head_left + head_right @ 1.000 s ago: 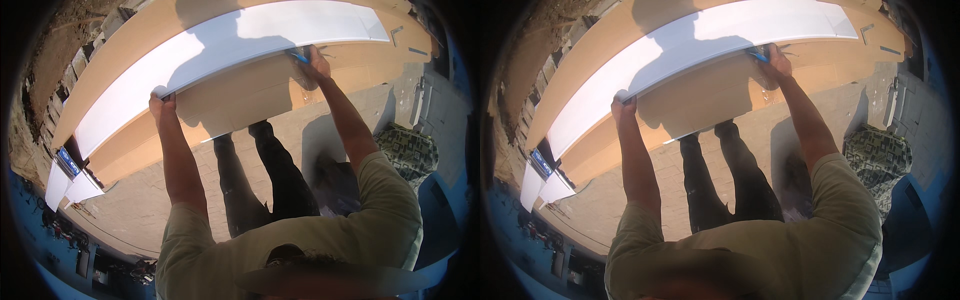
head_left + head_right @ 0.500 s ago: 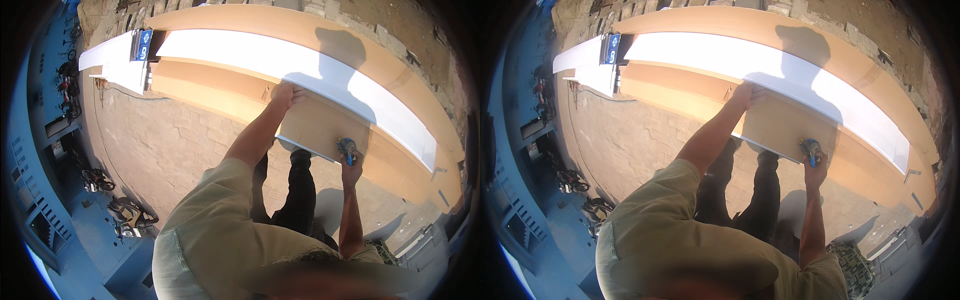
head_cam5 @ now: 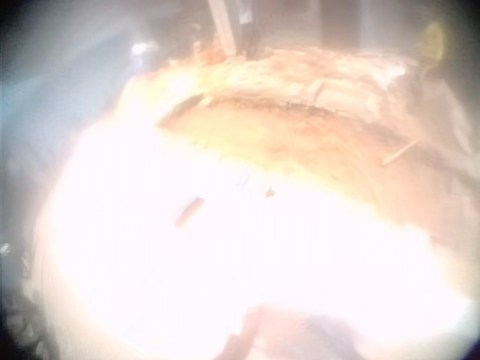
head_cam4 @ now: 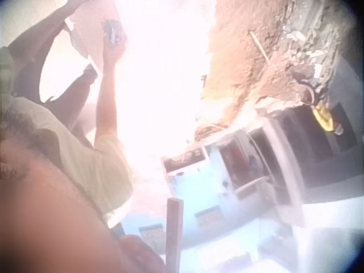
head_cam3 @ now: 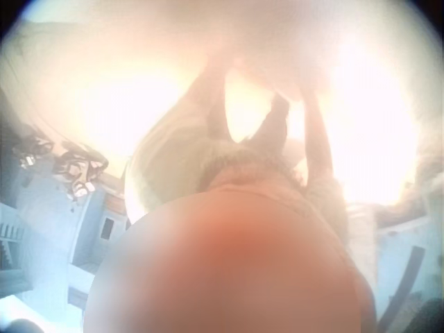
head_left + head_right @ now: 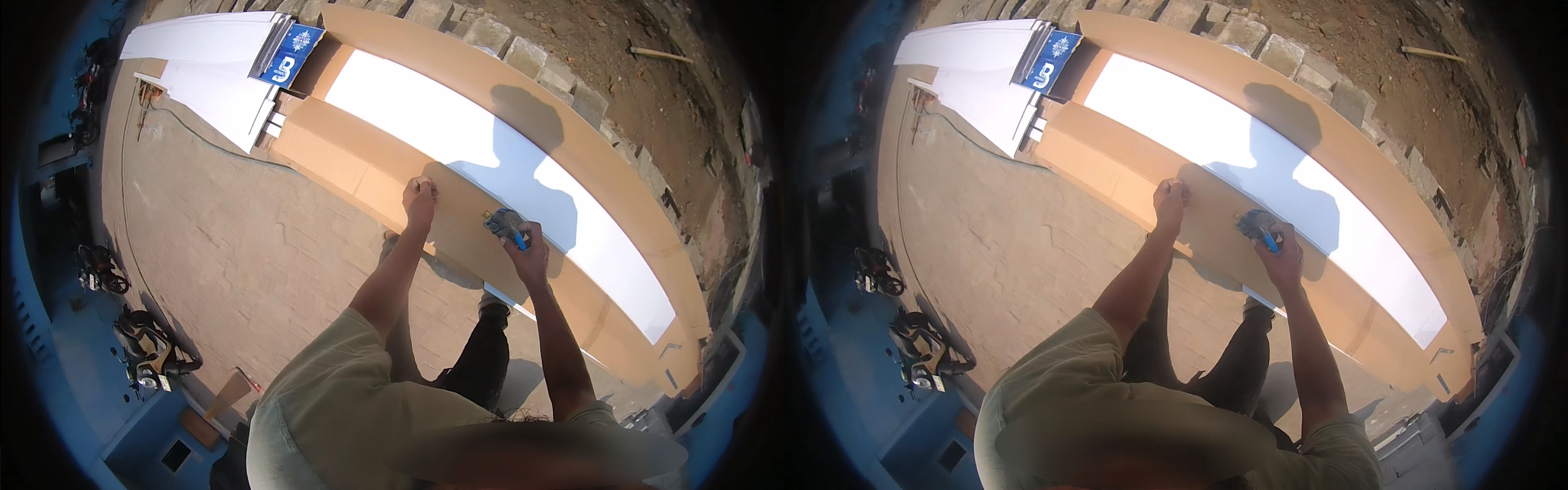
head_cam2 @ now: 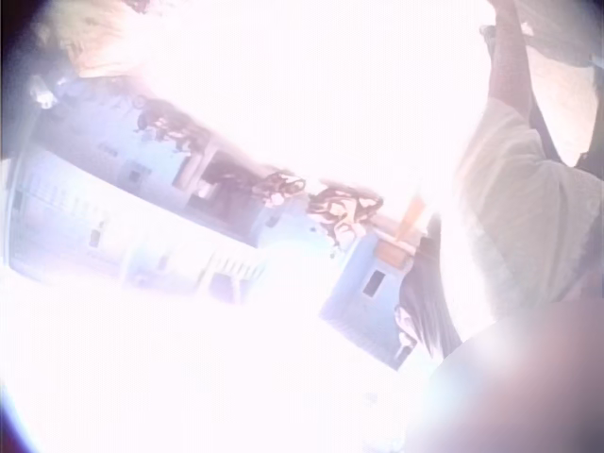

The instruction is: The person measures and cuts long white panels using a utility knife and a tape measure. They repeatedly mark, score, and snap the panels to size, stacking the cut pieces on a cardboard surface.

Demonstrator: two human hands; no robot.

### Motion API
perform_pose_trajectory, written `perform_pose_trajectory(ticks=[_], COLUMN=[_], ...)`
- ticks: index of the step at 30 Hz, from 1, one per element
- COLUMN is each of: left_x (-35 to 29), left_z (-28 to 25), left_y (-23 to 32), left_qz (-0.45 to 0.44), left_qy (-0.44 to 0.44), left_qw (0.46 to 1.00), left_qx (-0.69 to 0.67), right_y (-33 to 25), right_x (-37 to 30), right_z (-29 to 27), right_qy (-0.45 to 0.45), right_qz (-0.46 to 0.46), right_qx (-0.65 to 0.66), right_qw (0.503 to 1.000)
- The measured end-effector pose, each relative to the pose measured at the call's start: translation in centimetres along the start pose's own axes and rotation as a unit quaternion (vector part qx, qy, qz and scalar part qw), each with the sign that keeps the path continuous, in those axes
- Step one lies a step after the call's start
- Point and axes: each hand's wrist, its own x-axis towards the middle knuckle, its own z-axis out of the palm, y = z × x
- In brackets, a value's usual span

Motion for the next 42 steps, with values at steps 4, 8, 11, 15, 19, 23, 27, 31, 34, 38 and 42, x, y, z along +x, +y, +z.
perform_pose_trajectory(ticks=[4, 8, 11, 15, 19, 23, 27, 31, 34, 38, 42], left_x=[14.2, 25.8, 30.9, 34.5, 36.2, 38.4, 40.9, 39.6, 35.6, 33.6, 35.0], left_z=[-11.9, -20.6, -22.8, -22.9, -21.8, -19.6, -16.9, -13.4, -9.5, -5.6, -4.8], left_y=[7.4, 12.9, 14.4, 14.3, 14.0, 15.2, 16.5, 15.9, 14.5, 15.0, 16.0], left_qz=[0.176, 0.252, 0.313, 0.407, 0.392, 0.371, 0.342, 0.415, 0.388, 0.189, 0.067], left_qy=[0.106, 0.110, 0.113, 0.080, 0.077, 0.083, 0.080, 0.092, 0.047, 0.062, -0.103], left_qw=[0.960, 0.904, 0.857, 0.823, 0.811, 0.809, 0.812, 0.773, 0.777, 0.864, 0.921], left_qx=[0.188, 0.328, 0.392, 0.388, 0.427, 0.448, 0.466, 0.471, 0.493, 0.462, 0.369], right_y=[-8.6, -18.6, -26.4, -33.4, -33.9, -25.1, -11.8, -1.8, 3.1, 5.9, 7.0], right_x=[12.9, 25.4, 33.0, 40.7, 45.7, 42.6, 30.8, 21.0, 17.7, 16.3, 15.9], right_z=[17.3, 31.4, 40.2, 49.5, 53.6, 47.7, 37.6, 28.6, 24.1, 21.1, 19.5], right_qy=[-0.075, -0.173, -0.182, -0.155, -0.067, -0.014, 0.050, 0.149, 0.314, 0.458, 0.405], right_qz=[0.031, -0.035, -0.159, -0.345, -0.468, -0.197, -0.003, 0.144, 0.260, 0.429, 0.405], right_qx=[-0.051, -0.103, -0.125, -0.133, -0.170, -0.162, -0.263, -0.276, -0.225, 0.050, 0.155], right_qw=[0.995, 0.979, 0.962, 0.916, 0.865, 0.967, 0.963, 0.938, 0.885, 0.777, 0.805])
